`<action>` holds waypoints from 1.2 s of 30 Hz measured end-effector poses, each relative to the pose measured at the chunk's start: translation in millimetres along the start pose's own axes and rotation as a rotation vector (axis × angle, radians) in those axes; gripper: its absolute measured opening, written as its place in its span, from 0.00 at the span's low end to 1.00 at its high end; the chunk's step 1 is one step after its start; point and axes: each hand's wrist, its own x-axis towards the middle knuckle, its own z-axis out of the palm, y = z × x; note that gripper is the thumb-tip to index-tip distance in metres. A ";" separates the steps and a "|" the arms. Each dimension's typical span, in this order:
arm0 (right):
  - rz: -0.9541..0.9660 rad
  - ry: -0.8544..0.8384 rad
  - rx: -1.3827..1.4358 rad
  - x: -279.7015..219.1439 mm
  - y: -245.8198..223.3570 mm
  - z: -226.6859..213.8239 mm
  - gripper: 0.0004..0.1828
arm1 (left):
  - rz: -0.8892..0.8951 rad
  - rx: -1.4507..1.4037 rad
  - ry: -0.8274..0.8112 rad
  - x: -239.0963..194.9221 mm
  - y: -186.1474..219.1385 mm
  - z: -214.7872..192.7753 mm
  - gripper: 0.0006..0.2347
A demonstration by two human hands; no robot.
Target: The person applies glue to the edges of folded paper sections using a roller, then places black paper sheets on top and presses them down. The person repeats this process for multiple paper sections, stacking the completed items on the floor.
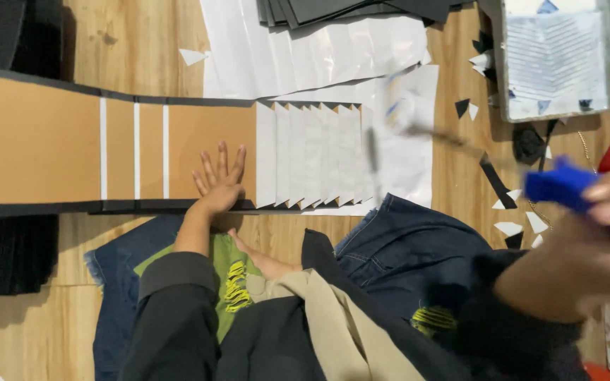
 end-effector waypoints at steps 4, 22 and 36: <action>0.632 -0.295 1.961 31.9 -60.5 -3.3 0.13 | 0.011 0.060 -0.021 7.2 -9.2 1.3 0.40; 0.922 -0.229 2.094 -80.7 -155.7 -11.7 0.09 | 0.175 -0.136 0.088 19.5 -31.7 17.2 0.40; 1.113 -0.357 1.447 -4.1 -76.7 -3.4 0.22 | 0.021 0.063 0.025 3.0 -5.5 0.8 0.40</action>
